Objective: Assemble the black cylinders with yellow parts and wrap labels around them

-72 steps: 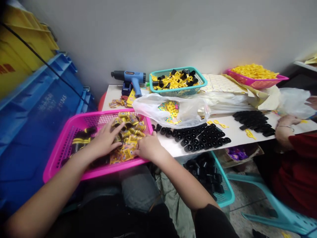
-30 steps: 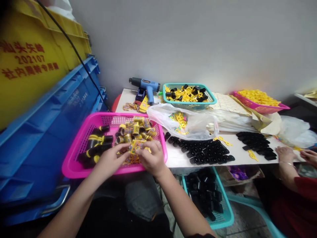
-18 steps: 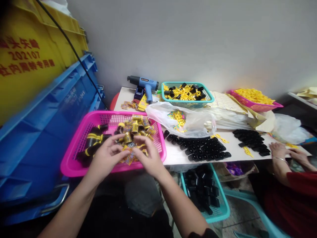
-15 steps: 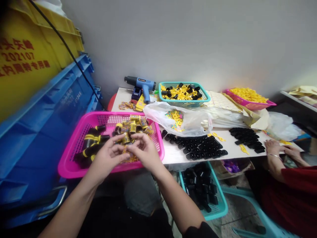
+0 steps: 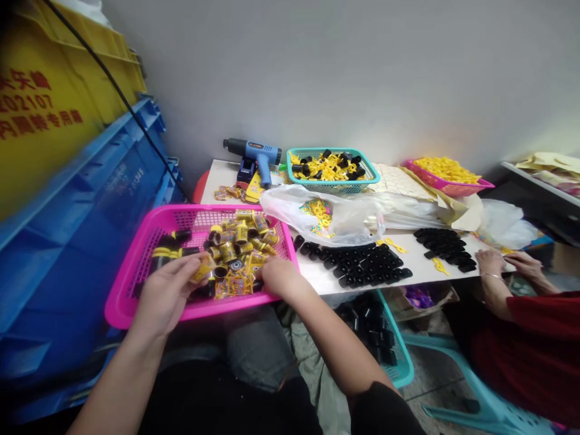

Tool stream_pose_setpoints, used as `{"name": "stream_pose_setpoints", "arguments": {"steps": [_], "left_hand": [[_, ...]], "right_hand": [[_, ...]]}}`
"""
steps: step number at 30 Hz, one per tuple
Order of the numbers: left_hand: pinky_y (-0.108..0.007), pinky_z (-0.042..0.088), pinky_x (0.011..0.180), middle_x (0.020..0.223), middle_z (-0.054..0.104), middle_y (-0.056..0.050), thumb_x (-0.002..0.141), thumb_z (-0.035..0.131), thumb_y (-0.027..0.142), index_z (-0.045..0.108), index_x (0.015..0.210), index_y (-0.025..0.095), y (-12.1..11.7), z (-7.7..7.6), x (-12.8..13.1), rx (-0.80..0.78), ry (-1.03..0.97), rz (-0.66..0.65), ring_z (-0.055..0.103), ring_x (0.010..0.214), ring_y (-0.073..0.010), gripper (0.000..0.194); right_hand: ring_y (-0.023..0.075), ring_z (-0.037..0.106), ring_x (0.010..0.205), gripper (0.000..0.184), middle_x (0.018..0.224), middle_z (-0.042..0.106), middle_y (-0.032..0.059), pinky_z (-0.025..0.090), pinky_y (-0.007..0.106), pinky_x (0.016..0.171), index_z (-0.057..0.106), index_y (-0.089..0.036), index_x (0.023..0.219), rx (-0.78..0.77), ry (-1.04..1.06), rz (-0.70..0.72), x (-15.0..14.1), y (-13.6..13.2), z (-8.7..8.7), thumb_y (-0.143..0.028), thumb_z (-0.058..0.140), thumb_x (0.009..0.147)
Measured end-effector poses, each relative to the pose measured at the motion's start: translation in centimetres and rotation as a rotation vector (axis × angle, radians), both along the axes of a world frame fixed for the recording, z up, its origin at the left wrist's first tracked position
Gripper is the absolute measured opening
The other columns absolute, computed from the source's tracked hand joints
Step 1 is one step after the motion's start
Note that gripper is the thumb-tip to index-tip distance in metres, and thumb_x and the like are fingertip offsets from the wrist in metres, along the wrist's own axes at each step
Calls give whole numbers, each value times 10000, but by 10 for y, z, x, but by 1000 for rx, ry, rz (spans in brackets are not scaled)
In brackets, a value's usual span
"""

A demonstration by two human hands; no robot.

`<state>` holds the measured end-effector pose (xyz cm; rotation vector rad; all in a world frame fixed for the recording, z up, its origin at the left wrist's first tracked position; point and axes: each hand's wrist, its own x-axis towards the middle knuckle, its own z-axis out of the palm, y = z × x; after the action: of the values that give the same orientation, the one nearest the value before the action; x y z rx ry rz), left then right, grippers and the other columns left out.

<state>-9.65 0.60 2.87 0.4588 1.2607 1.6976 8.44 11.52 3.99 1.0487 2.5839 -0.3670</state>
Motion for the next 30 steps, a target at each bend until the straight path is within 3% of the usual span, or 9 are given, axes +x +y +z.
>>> {"name": "stream_pose_setpoints", "arguments": {"steps": [4, 8, 13, 16, 18, 24, 30], "left_hand": [[-220, 544, 539, 773, 770, -75, 524, 861, 376, 755, 787, 146, 1, 0, 1, -1, -47, 31, 706, 683, -183, 364], [-226, 552, 562, 799, 774, -83, 557, 845, 396, 764, 802, 153, 0, -3, -1, 4, -33, -3, 712, 704, -187, 354], [-290, 579, 704, 815, 777, -71, 597, 820, 423, 769, 849, 166, 0, -8, 2, -27, 107, -77, 722, 772, -212, 364], [-316, 569, 786, 855, 778, -75, 605, 806, 458, 774, 848, 178, -1, -8, 8, -41, 191, -120, 721, 814, -224, 372], [-307, 564, 796, 862, 778, -70, 605, 802, 470, 778, 828, 190, -1, -5, 12, -41, 237, -130, 719, 820, -218, 358], [-300, 557, 803, 866, 779, -63, 653, 765, 490, 780, 843, 211, -4, -1, 19, 0, 310, -131, 717, 826, -212, 338], [-303, 559, 812, 905, 775, -69, 682, 743, 489, 777, 874, 211, -4, 4, 24, -8, 433, -142, 716, 859, -222, 339]], "right_hand": [[351, 517, 1114, 271, 1120, 591, 212, 471, 397, 861, 727, -102, 982, 64, -52, 79, -10, 1, 0, -184, 628, 744], [308, 526, 1071, 326, 1107, 586, 185, 458, 382, 890, 662, -86, 984, 61, 69, 94, 7, 3, 17, -214, 675, 684], [149, 582, 733, 303, 874, 617, 27, 468, 263, 665, 559, -171, 1002, -274, 671, -147, 36, -7, 37, -244, 680, 734], [116, 561, 715, 307, 904, 604, 19, 457, 238, 644, 560, -190, 1034, -504, 1122, -230, 36, -19, 33, -334, 673, 787], [109, 556, 707, 308, 912, 609, 22, 455, 229, 627, 579, -194, 1035, -614, 1295, -268, 31, -24, 25, -343, 686, 787], [101, 585, 724, 315, 924, 623, 21, 477, 226, 662, 620, -188, 1028, -707, 1359, -265, 21, -29, 5, -299, 735, 757], [128, 619, 733, 313, 906, 659, 39, 512, 265, 699, 654, -174, 1011, -465, 1300, -198, 29, -32, 10, -306, 743, 741]]}}
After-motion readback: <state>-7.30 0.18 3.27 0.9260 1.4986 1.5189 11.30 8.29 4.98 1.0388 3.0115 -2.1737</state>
